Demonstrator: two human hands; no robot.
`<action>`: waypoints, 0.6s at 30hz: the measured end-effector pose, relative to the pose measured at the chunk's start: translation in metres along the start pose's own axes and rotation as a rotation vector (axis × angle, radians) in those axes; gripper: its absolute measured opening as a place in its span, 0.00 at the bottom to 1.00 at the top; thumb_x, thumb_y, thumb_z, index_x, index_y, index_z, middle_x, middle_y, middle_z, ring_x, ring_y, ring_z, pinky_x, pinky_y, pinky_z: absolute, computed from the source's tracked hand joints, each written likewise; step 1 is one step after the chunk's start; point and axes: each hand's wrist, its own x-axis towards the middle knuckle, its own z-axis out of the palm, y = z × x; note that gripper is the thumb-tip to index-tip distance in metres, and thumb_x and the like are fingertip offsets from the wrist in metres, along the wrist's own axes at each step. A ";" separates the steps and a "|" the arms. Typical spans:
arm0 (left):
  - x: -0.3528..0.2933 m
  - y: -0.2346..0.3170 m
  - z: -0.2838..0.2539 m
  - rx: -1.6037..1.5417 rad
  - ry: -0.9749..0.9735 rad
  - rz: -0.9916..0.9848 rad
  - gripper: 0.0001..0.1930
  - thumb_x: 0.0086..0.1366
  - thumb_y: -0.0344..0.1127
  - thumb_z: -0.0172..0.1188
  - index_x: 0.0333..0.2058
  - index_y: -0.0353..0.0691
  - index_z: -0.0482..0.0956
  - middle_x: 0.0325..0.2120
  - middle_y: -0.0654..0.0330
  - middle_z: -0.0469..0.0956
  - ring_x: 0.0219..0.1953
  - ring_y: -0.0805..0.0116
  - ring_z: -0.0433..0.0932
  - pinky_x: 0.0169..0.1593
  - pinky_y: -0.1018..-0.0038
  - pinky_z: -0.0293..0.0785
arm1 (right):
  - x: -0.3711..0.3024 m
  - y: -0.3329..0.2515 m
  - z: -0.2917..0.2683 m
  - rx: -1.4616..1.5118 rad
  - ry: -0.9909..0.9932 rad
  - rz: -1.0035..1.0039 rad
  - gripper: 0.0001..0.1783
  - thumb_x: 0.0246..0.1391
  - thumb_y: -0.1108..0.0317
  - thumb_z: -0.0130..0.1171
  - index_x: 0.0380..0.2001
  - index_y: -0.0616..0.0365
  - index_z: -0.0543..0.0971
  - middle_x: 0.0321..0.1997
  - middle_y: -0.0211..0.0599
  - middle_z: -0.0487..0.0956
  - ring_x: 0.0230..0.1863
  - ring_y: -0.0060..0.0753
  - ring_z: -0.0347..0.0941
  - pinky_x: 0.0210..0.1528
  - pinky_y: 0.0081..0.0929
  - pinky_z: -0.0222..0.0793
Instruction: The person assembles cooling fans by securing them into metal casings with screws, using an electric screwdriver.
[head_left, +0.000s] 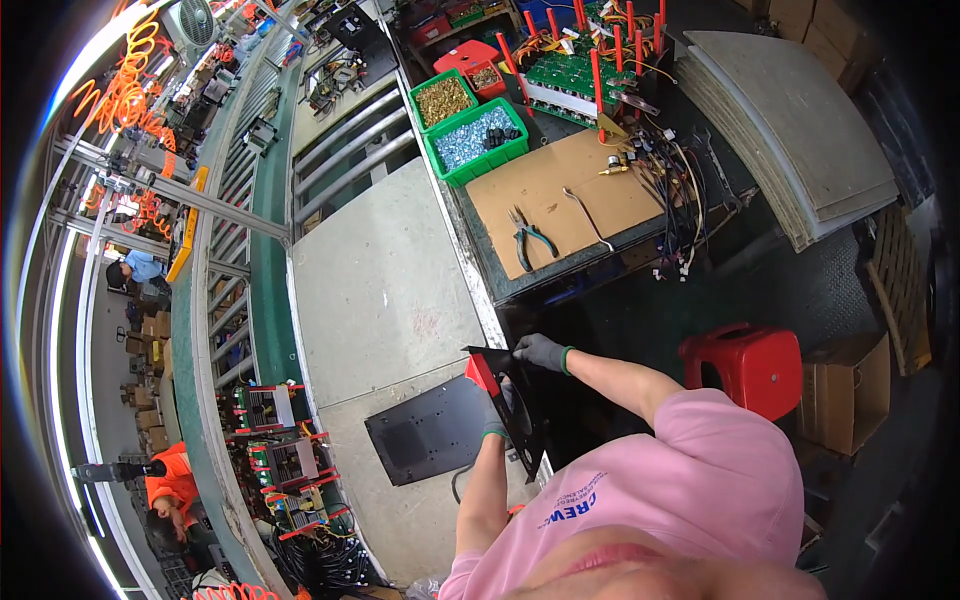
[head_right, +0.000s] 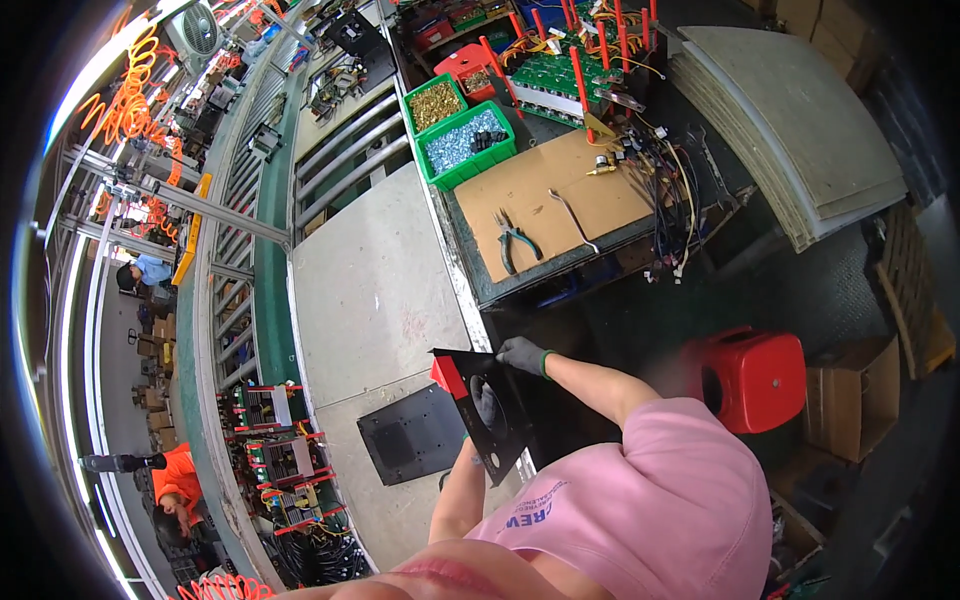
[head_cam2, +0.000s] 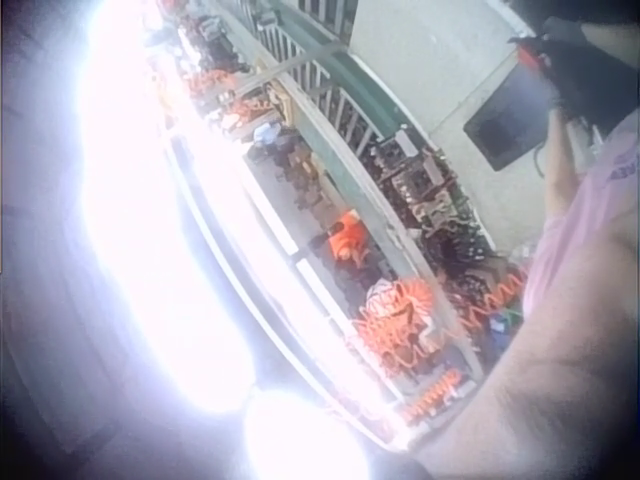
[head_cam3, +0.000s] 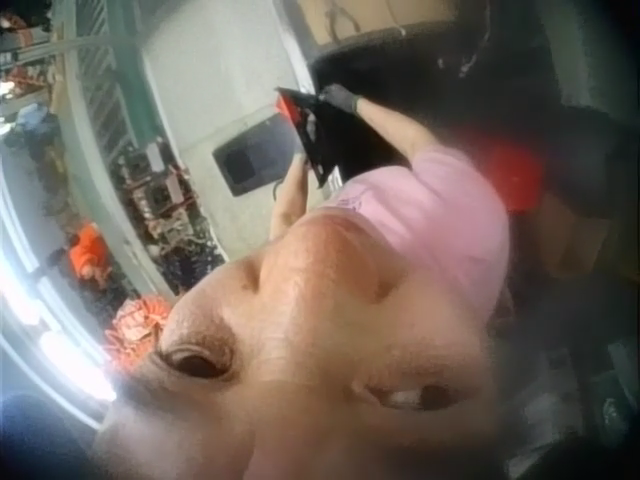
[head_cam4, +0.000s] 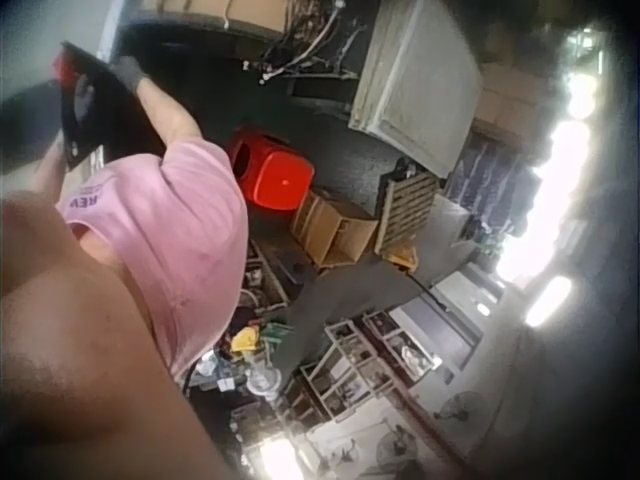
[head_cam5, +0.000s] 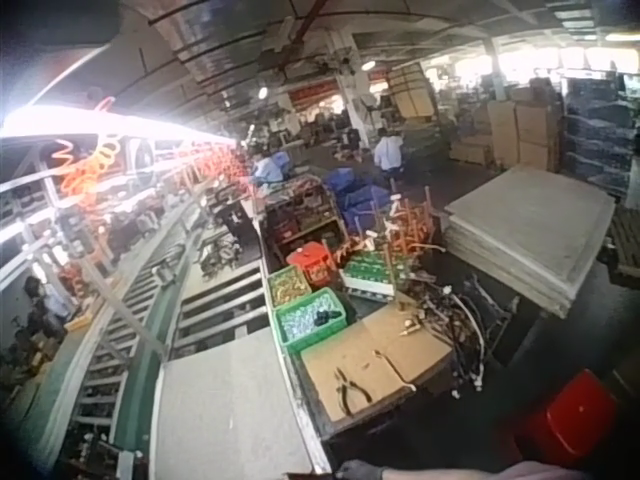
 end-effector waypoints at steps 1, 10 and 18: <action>-0.001 -0.003 -0.002 0.001 0.008 -0.006 0.22 0.59 0.50 0.55 0.40 0.35 0.75 0.32 0.50 0.77 0.36 0.56 0.76 0.39 0.62 0.70 | -0.002 0.000 0.001 0.081 0.000 -0.124 0.14 0.51 0.61 0.59 0.33 0.63 0.79 0.27 0.37 0.77 0.30 0.28 0.71 0.35 0.26 0.68; -0.007 0.059 0.004 0.455 0.004 0.025 0.23 0.59 0.51 0.55 0.40 0.35 0.75 0.35 0.48 0.77 0.38 0.54 0.76 0.41 0.62 0.71 | -0.004 0.002 -0.006 -0.050 0.047 -0.152 0.13 0.52 0.62 0.58 0.31 0.63 0.78 0.27 0.34 0.78 0.30 0.26 0.71 0.35 0.25 0.69; -0.002 0.027 -0.007 0.094 -0.058 -0.017 0.20 0.60 0.48 0.56 0.38 0.34 0.74 0.29 0.52 0.77 0.32 0.57 0.76 0.36 0.64 0.71 | 0.005 -0.006 -0.006 -0.221 -0.042 -0.037 0.14 0.49 0.62 0.60 0.34 0.63 0.78 0.30 0.36 0.78 0.33 0.27 0.72 0.38 0.26 0.69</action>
